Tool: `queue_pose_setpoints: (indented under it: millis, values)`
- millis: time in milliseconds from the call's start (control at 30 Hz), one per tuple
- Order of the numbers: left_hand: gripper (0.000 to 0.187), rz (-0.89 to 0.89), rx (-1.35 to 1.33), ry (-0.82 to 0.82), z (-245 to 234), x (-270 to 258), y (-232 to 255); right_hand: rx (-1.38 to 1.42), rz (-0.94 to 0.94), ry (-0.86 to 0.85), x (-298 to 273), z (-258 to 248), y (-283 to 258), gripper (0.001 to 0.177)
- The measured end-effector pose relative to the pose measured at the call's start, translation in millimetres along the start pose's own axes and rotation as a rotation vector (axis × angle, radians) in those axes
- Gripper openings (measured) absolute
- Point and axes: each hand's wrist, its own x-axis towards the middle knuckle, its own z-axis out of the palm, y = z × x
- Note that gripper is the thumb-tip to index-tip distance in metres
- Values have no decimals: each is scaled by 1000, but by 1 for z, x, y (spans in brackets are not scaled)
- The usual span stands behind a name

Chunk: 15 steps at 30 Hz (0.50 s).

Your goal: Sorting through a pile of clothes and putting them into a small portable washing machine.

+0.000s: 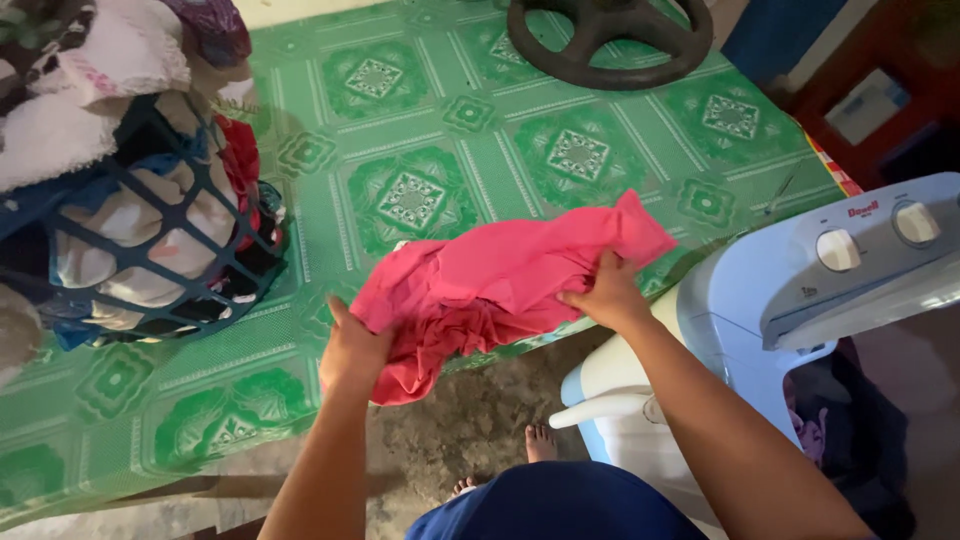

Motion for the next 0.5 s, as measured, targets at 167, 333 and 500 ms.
queue_pose_setpoints:
  millis: [167,333,500]
  values:
    - [61,-5,23,36,15,5,-21,71,72,110,-5,-8,2,98]
    - [38,145,90,173,31,9,-18,74,260,64,3,-4,22,57]
    - [44,-48,-1338,-351,-1,4,-11,45,185,96,21,-1,43,32]
